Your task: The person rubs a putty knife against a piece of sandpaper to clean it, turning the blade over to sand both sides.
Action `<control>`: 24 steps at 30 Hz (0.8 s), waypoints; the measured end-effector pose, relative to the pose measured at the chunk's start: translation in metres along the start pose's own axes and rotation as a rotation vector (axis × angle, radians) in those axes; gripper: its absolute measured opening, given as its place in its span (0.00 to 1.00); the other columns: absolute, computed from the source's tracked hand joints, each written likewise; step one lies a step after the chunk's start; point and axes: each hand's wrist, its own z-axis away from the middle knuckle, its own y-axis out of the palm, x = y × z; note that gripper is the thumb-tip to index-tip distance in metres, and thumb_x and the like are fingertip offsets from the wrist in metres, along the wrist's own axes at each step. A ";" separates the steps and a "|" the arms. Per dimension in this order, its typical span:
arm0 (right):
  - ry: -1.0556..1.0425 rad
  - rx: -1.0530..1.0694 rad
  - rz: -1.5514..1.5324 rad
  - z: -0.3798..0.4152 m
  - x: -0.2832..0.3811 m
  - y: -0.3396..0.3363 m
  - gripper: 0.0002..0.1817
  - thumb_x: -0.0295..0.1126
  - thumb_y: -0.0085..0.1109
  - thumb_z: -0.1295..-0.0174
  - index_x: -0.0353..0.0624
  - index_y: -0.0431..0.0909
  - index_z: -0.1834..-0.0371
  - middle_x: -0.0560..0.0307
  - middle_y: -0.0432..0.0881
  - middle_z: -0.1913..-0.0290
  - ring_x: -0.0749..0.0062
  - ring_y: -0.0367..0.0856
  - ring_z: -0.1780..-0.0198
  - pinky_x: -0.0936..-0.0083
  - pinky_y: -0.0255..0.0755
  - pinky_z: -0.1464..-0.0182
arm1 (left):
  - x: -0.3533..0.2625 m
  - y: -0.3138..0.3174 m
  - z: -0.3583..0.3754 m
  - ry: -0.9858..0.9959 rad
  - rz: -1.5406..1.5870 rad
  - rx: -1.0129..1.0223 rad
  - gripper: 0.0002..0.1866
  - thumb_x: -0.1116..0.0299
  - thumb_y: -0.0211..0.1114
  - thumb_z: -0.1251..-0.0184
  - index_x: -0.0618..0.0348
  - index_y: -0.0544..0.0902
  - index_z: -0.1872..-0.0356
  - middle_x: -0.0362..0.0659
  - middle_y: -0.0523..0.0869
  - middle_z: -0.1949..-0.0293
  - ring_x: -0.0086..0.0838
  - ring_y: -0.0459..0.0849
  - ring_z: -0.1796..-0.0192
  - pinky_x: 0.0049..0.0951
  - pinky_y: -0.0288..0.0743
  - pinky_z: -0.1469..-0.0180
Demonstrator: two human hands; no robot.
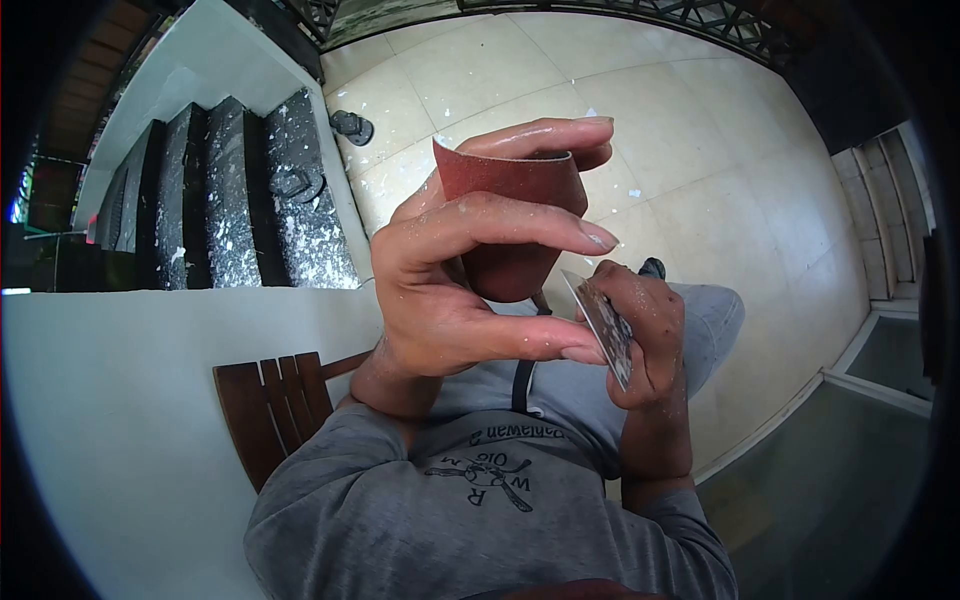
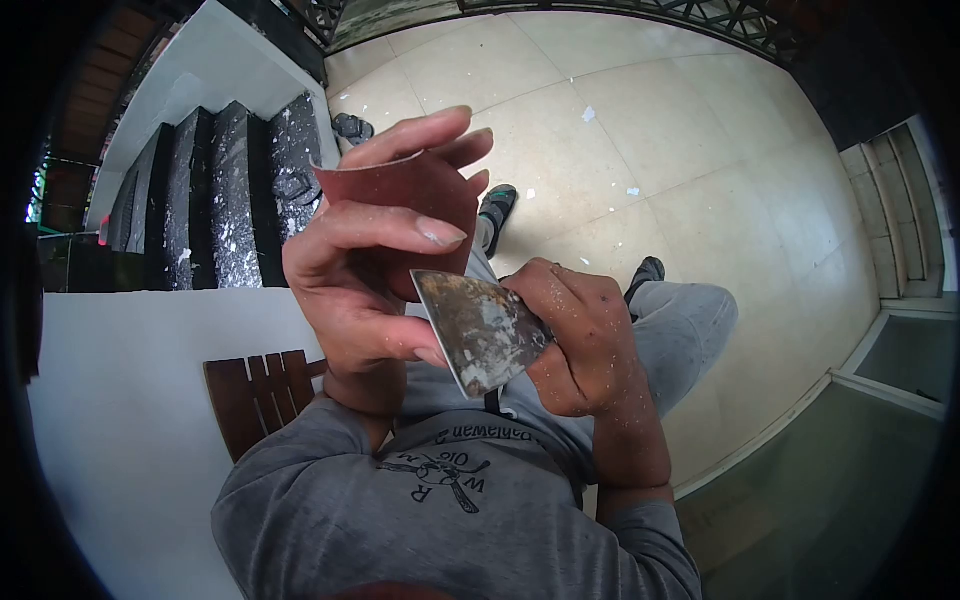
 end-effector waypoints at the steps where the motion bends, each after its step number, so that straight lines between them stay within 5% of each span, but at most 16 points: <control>1: 0.002 0.000 -0.001 0.001 0.000 0.001 0.25 0.31 0.55 0.54 0.30 0.82 0.52 0.42 0.83 0.65 0.45 0.86 0.70 0.58 0.80 0.65 | 0.000 -0.001 0.000 -0.002 0.000 0.000 0.37 0.49 0.95 0.54 0.61 0.92 0.45 0.77 0.76 0.27 0.66 0.82 0.26 0.57 0.87 0.31; 13: -0.026 -0.020 0.003 0.001 -0.001 0.003 0.21 0.29 0.55 0.48 0.30 0.81 0.52 0.43 0.83 0.65 0.45 0.85 0.70 0.60 0.79 0.66 | 0.000 0.000 0.001 0.013 -0.038 0.002 0.42 0.45 0.96 0.61 0.62 0.92 0.46 0.74 0.78 0.27 0.64 0.83 0.26 0.54 0.87 0.30; 18: 0.050 -0.083 0.175 0.002 0.003 0.001 0.19 0.31 0.59 0.36 0.29 0.80 0.45 0.42 0.81 0.62 0.45 0.85 0.64 0.56 0.78 0.61 | 0.002 -0.001 0.000 0.009 -0.112 0.000 0.55 0.34 0.92 0.62 0.66 0.86 0.36 0.74 0.76 0.26 0.64 0.83 0.27 0.53 0.87 0.30; 19: 0.049 -0.083 0.175 0.002 0.000 0.002 0.19 0.31 0.59 0.36 0.29 0.80 0.45 0.42 0.81 0.62 0.45 0.85 0.64 0.56 0.78 0.61 | 0.007 0.000 0.002 0.012 -0.100 -0.026 0.61 0.23 0.82 0.54 0.67 0.81 0.29 0.75 0.73 0.24 0.64 0.82 0.25 0.55 0.86 0.30; 21: 0.105 -0.182 0.350 0.001 -0.008 0.004 0.24 0.34 0.63 0.32 0.29 0.79 0.37 0.40 0.83 0.56 0.46 0.86 0.58 0.57 0.79 0.56 | 0.009 -0.003 0.003 -0.097 -0.008 -0.100 0.54 0.27 0.71 0.29 0.66 0.73 0.20 0.71 0.69 0.19 0.64 0.79 0.23 0.57 0.85 0.29; 22: 0.074 -0.179 0.369 -0.002 -0.008 0.003 0.31 0.33 0.61 0.27 0.28 0.73 0.23 0.38 0.84 0.53 0.46 0.87 0.55 0.54 0.80 0.52 | 0.010 0.000 0.002 -0.096 -0.006 -0.099 0.54 0.27 0.71 0.29 0.66 0.73 0.20 0.71 0.69 0.19 0.64 0.79 0.23 0.57 0.85 0.29; 24: 0.063 -0.221 0.372 -0.008 -0.014 0.008 0.34 0.34 0.60 0.24 0.28 0.68 0.19 0.38 0.84 0.53 0.45 0.88 0.54 0.52 0.80 0.51 | 0.012 0.011 -0.001 -0.200 0.342 -0.297 0.37 0.55 0.61 0.11 0.65 0.64 0.13 0.60 0.66 0.14 0.55 0.74 0.17 0.51 0.79 0.23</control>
